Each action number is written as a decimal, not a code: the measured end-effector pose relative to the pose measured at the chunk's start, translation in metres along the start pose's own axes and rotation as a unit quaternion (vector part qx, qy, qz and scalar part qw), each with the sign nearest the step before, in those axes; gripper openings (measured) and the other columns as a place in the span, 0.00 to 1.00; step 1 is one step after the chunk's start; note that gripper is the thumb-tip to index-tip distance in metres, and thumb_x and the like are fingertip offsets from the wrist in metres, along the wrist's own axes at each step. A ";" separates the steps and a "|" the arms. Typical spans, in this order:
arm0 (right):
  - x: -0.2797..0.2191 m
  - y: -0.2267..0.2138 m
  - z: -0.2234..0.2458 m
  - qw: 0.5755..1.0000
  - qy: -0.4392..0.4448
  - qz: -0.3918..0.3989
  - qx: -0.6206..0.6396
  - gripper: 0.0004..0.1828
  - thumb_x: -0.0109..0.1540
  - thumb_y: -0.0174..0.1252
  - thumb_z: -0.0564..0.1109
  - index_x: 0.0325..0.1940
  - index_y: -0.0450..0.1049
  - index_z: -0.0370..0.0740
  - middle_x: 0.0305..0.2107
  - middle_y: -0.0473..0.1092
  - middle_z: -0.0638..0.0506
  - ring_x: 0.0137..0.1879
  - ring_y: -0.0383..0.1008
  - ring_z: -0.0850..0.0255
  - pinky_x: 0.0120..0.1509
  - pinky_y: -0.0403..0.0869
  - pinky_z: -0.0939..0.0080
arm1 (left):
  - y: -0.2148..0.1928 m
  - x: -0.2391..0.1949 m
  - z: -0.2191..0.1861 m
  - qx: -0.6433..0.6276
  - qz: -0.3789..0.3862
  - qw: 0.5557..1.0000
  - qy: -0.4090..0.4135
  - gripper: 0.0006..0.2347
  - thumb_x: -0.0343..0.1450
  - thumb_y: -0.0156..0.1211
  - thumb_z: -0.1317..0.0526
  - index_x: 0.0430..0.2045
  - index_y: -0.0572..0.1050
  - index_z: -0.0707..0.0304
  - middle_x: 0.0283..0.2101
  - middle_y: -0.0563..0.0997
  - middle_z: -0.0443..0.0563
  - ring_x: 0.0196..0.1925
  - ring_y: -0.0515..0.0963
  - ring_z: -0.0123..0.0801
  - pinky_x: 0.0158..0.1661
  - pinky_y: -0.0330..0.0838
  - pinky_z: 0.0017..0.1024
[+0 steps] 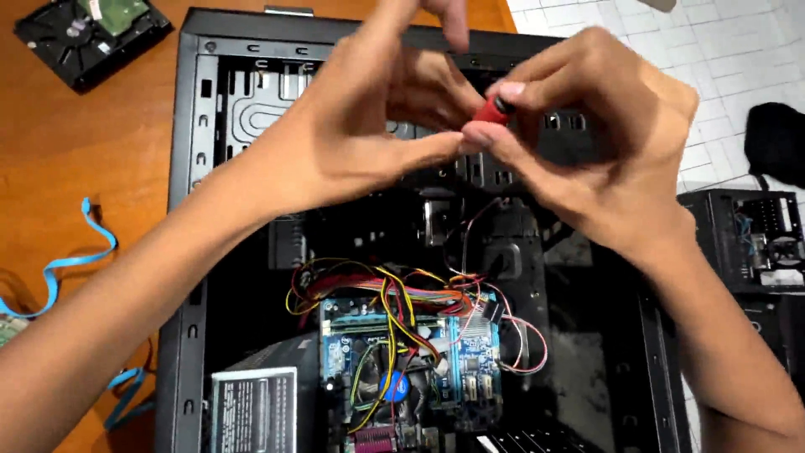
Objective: The person installs an optical drive into a desktop computer case. They slide the drive into the front bay, connect cables, and then use a screwdriver to secure the drive with screws.
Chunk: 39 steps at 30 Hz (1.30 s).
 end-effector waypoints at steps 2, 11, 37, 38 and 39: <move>-0.002 -0.003 0.002 1.000 -0.002 -0.010 -0.025 0.18 0.69 0.73 0.29 0.44 0.66 0.21 0.40 0.71 0.29 0.44 0.75 0.45 0.49 0.74 0.53 | 0.005 -0.002 -0.002 -0.040 0.025 0.999 -0.027 0.13 0.79 0.52 0.67 0.48 0.52 0.58 0.49 0.80 0.62 0.50 0.83 0.36 0.56 0.79 0.29; -0.006 -0.001 -0.008 0.996 0.076 0.000 0.044 0.14 0.70 0.68 0.23 0.53 0.69 0.12 0.44 0.72 0.27 0.42 0.78 0.48 0.51 0.78 0.58 | 0.000 -0.002 0.009 0.036 -0.011 0.999 0.002 0.25 0.75 0.69 0.71 0.53 0.53 0.63 0.42 0.78 0.63 0.46 0.85 0.39 0.54 0.87 0.33; -0.013 0.007 0.010 0.996 -0.072 0.015 -0.057 0.19 0.74 0.74 0.28 0.42 0.67 0.25 0.42 0.76 0.32 0.45 0.74 0.45 0.52 0.70 0.50 | 0.007 -0.005 0.015 0.087 0.027 0.996 0.009 0.09 0.75 0.70 0.72 0.42 0.72 0.67 0.56 0.62 0.58 0.57 0.78 0.40 0.54 0.89 0.29; -0.013 0.007 0.013 0.996 -0.071 0.015 -0.058 0.19 0.74 0.74 0.28 0.42 0.67 0.25 0.42 0.76 0.32 0.45 0.74 0.45 0.52 0.70 0.50 | 0.007 -0.006 0.014 0.086 0.028 0.996 0.010 0.09 0.75 0.70 0.72 0.42 0.72 0.67 0.56 0.62 0.58 0.57 0.78 0.40 0.54 0.89 0.29; -0.011 0.005 0.012 0.997 -0.051 0.011 -0.050 0.15 0.76 0.67 0.29 0.45 0.65 0.24 0.48 0.76 0.28 0.54 0.77 0.39 0.58 0.73 0.47 | 0.003 -0.006 0.018 0.082 0.022 0.996 -0.018 0.07 0.76 0.69 0.70 0.39 0.75 0.67 0.51 0.67 0.54 0.51 0.79 0.35 0.51 0.85 0.25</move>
Point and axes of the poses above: each hand's wrist, its own x-axis towards the middle knuckle, its own y-axis out of the palm, z = x × y, the point moved 9 cm from there along x, towards the middle knuckle
